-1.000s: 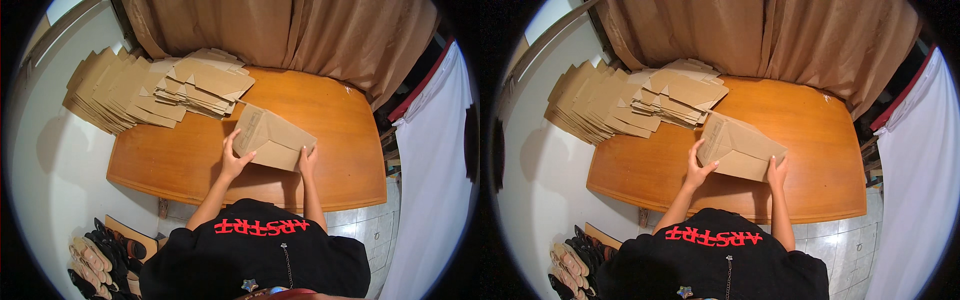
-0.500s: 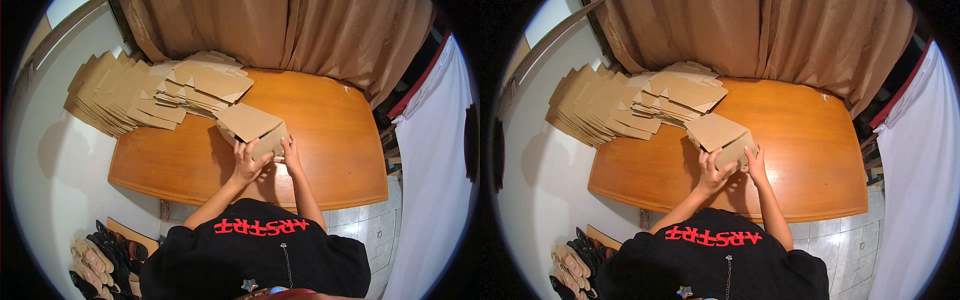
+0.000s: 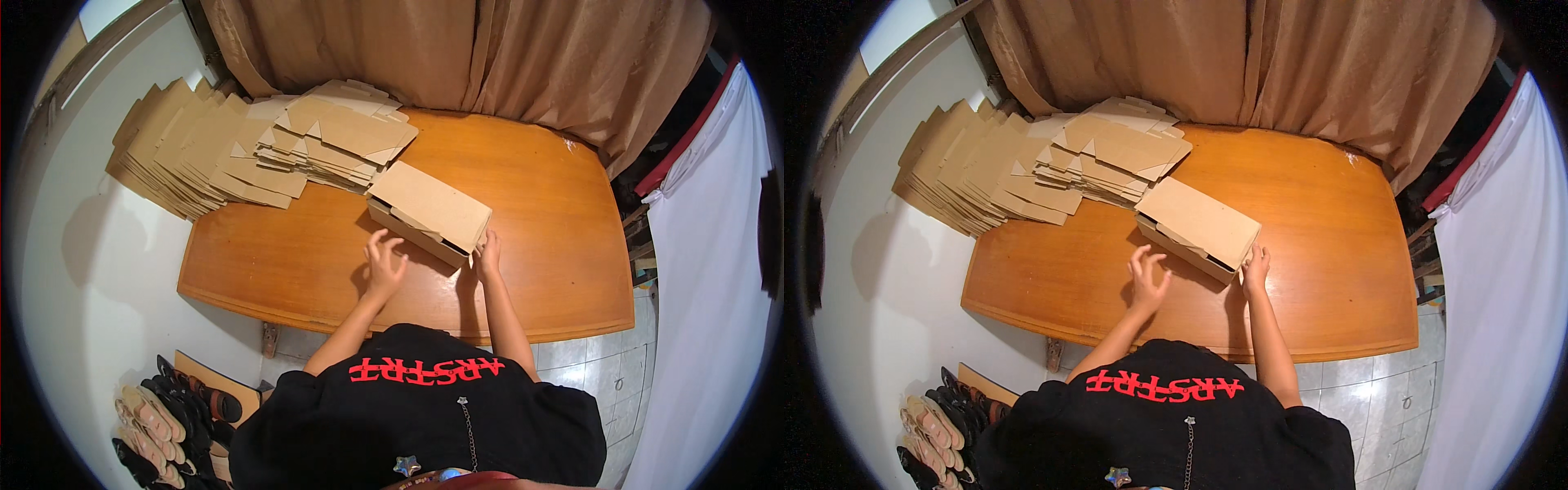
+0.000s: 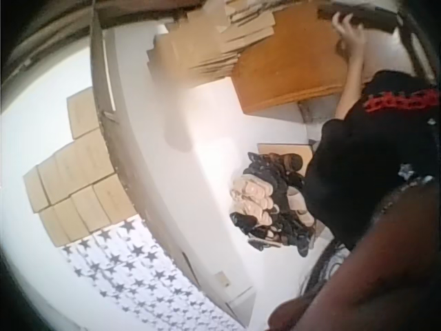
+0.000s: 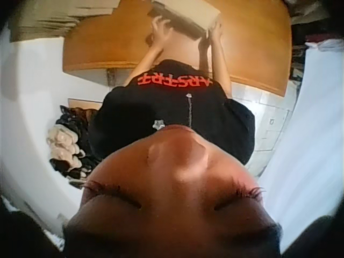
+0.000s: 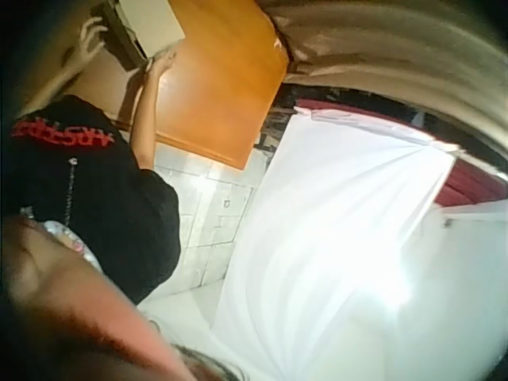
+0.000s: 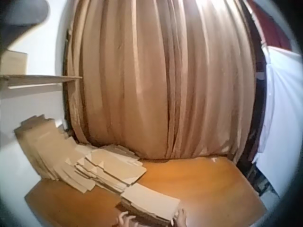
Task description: The recorder folds and stacks cardboard shoe boxes from a flat state.
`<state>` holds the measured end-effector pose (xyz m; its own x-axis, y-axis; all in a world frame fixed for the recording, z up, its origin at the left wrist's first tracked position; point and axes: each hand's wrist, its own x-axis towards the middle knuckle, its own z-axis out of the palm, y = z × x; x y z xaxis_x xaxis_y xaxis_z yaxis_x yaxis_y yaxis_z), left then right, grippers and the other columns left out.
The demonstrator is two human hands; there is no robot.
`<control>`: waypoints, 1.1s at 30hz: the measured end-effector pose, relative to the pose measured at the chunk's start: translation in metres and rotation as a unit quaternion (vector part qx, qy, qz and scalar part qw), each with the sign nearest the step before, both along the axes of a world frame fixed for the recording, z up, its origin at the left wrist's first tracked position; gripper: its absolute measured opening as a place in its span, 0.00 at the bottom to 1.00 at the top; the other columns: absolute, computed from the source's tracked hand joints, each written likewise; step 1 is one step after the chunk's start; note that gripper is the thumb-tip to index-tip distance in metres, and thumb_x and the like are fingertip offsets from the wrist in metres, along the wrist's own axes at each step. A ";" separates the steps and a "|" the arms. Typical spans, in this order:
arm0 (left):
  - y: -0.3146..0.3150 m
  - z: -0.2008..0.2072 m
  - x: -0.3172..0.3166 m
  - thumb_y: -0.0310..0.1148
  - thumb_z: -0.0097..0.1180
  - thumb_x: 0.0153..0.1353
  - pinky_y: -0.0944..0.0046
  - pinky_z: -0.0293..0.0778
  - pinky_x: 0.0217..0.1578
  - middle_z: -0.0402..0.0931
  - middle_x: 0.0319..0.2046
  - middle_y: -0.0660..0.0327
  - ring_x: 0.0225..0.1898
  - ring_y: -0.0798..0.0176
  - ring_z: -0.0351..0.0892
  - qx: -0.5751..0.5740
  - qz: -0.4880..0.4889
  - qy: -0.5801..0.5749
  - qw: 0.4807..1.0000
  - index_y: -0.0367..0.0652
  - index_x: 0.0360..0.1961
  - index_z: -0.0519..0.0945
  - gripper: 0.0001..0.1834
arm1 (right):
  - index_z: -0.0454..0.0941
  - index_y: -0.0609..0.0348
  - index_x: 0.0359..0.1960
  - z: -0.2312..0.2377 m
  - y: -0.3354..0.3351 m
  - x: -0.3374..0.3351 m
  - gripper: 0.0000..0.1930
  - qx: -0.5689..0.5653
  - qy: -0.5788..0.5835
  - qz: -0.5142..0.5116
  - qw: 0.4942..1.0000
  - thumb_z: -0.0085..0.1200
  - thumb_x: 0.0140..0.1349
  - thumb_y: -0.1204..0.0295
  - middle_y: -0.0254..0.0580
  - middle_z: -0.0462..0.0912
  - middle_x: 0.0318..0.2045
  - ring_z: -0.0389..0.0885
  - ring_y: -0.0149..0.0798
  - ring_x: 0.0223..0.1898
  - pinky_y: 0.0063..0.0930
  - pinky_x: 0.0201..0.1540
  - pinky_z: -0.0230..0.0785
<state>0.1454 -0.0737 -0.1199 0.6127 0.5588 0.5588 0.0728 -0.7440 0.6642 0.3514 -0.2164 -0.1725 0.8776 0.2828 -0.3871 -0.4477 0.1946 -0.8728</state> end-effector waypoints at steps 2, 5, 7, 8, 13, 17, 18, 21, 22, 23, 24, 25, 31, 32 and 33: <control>0.020 -0.003 0.000 0.31 0.61 0.48 0.47 0.53 0.55 0.56 0.54 0.51 0.56 0.46 0.55 -0.023 0.048 0.030 0.998 0.47 0.46 0.70 0.22 | 0.50 0.58 0.63 0.001 -0.002 -0.004 0.36 -0.044 -0.031 -0.013 0.998 0.48 0.58 0.53 0.52 0.50 0.60 0.62 0.50 0.55 0.38 0.51 0.64; 0.046 0.000 0.005 0.31 0.59 0.50 0.50 0.53 0.57 0.55 0.54 0.51 0.58 0.47 0.53 -0.078 0.081 0.049 0.992 0.46 0.47 0.69 0.22 | 0.53 0.60 0.61 0.026 0.003 -0.028 0.34 -0.141 -0.179 0.002 0.974 0.52 0.56 0.59 0.54 0.52 0.58 0.61 0.51 0.55 0.40 0.53 0.62; 0.062 -0.003 0.011 0.34 0.61 0.50 0.51 0.53 0.57 0.54 0.56 0.51 0.59 0.47 0.52 -0.082 0.088 0.048 0.992 0.46 0.50 0.68 0.25 | 0.53 0.61 0.60 0.044 0.007 -0.046 0.34 -0.191 -0.295 0.027 0.936 0.54 0.54 0.63 0.56 0.52 0.57 0.60 0.52 0.55 0.41 0.55 0.60; 0.069 -0.004 0.014 0.35 0.62 0.49 0.51 0.53 0.58 0.53 0.58 0.50 0.59 0.47 0.52 -0.097 0.071 0.055 0.991 0.47 0.52 0.67 0.27 | 0.54 0.61 0.60 0.049 0.009 -0.051 0.34 -0.204 -0.352 0.033 0.913 0.54 0.52 0.66 0.57 0.53 0.56 0.58 0.53 0.56 0.41 0.56 0.58; 0.068 0.008 0.026 0.39 0.63 0.49 0.52 0.53 0.59 0.53 0.60 0.49 0.60 0.46 0.51 -0.106 0.001 0.086 0.991 0.49 0.44 0.76 0.20 | 0.56 0.60 0.58 0.076 0.011 -0.058 0.33 -0.236 -0.405 0.040 0.882 0.54 0.50 0.70 0.58 0.53 0.54 0.57 0.54 0.56 0.42 0.59 0.52; 0.057 0.002 0.030 0.38 0.61 0.50 0.51 0.52 0.59 0.53 0.60 0.48 0.61 0.45 0.51 -0.057 -0.005 0.076 0.995 0.50 0.37 0.81 0.12 | 0.58 0.60 0.57 0.090 0.013 -0.053 0.30 -0.198 -0.368 0.036 0.908 0.54 0.51 0.71 0.54 0.55 0.53 0.60 0.51 0.54 0.39 0.56 0.58; 0.056 -0.002 0.031 0.38 0.60 0.51 0.51 0.51 0.60 0.53 0.60 0.48 0.62 0.45 0.49 -0.068 -0.004 0.074 0.995 0.50 0.37 0.82 0.11 | 0.60 0.60 0.56 0.097 0.013 -0.055 0.29 -0.175 -0.348 0.028 0.920 0.54 0.51 0.72 0.52 0.55 0.53 0.61 0.48 0.54 0.37 0.53 0.61; 0.055 -0.001 0.038 0.39 0.59 0.52 0.49 0.48 0.61 0.53 0.61 0.49 0.63 0.45 0.47 -0.039 -0.032 0.069 0.996 0.51 0.37 0.82 0.11 | 0.62 0.59 0.54 0.094 0.012 -0.045 0.26 -0.133 -0.341 0.005 0.930 0.55 0.51 0.74 0.49 0.56 0.53 0.63 0.43 0.52 0.33 0.49 0.66; 0.055 0.000 0.039 0.39 0.59 0.52 0.49 0.48 0.61 0.53 0.61 0.49 0.63 0.45 0.47 -0.040 -0.034 0.070 0.996 0.51 0.37 0.82 0.11 | 0.63 0.58 0.53 0.093 0.012 -0.042 0.25 -0.115 -0.354 -0.006 0.928 0.55 0.51 0.75 0.48 0.57 0.52 0.63 0.40 0.52 0.31 0.47 0.67; 0.054 0.001 0.041 0.40 0.58 0.53 0.48 0.45 0.62 0.54 0.60 0.49 0.64 0.46 0.46 0.001 -0.027 0.120 0.992 0.51 0.38 0.81 0.12 | 0.63 0.58 0.53 0.092 0.012 -0.040 0.25 -0.115 -0.354 -0.007 0.928 0.55 0.51 0.75 0.48 0.57 0.52 0.63 0.40 0.52 0.31 0.47 0.67; 0.053 0.002 0.042 0.41 0.57 0.54 0.47 0.43 0.62 0.55 0.60 0.49 0.64 0.46 0.46 0.041 -0.020 0.169 0.984 0.50 0.38 0.81 0.13 | 0.64 0.59 0.52 0.091 0.013 -0.037 0.24 -0.108 -0.365 -0.008 0.925 0.55 0.51 0.75 0.49 0.57 0.53 0.63 0.42 0.53 0.32 0.49 0.66; 0.052 0.001 0.044 0.41 0.57 0.54 0.47 0.43 0.62 0.55 0.60 0.49 0.64 0.46 0.46 0.042 -0.021 0.169 0.984 0.50 0.38 0.81 0.13 | 0.65 0.59 0.51 0.091 0.013 -0.036 0.24 -0.101 -0.376 -0.009 0.921 0.56 0.51 0.74 0.50 0.57 0.53 0.63 0.43 0.54 0.34 0.51 0.65; 0.055 -0.010 0.051 0.40 0.58 0.51 0.46 0.45 0.60 0.58 0.57 0.50 0.61 0.47 0.51 -0.007 0.027 0.053 0.998 0.46 0.51 0.71 0.25 | 0.69 0.59 0.48 0.094 0.020 -0.037 0.25 -0.213 -0.446 0.046 0.868 0.61 0.46 0.70 0.53 0.59 0.53 0.60 0.52 0.56 0.41 0.57 0.57; 0.054 -0.006 0.053 0.37 0.59 0.51 0.49 0.48 0.59 0.58 0.57 0.49 0.60 0.47 0.51 -0.066 0.036 0.009 0.997 0.44 0.52 0.68 0.27 | 0.70 0.58 0.46 0.090 0.020 -0.036 0.26 -0.207 -0.465 0.042 0.860 0.63 0.43 0.68 0.53 0.60 0.52 0.60 0.54 0.55 0.42 0.57 0.57; 0.053 -0.002 0.055 0.35 0.60 0.51 0.51 0.51 0.58 0.58 0.56 0.48 0.59 0.47 0.52 -0.125 0.044 -0.035 0.991 0.42 0.53 0.65 0.29 | 0.70 0.58 0.46 0.089 0.020 -0.037 0.26 -0.209 -0.464 0.040 0.860 0.63 0.43 0.68 0.53 0.60 0.52 0.60 0.54 0.55 0.42 0.57 0.57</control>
<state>0.1999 -0.0203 -0.1217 0.5202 0.7348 0.4352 0.0772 -0.5479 0.8330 0.3143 -0.1966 -0.0837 0.8472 0.3632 0.3876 0.4825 -0.2211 -0.8475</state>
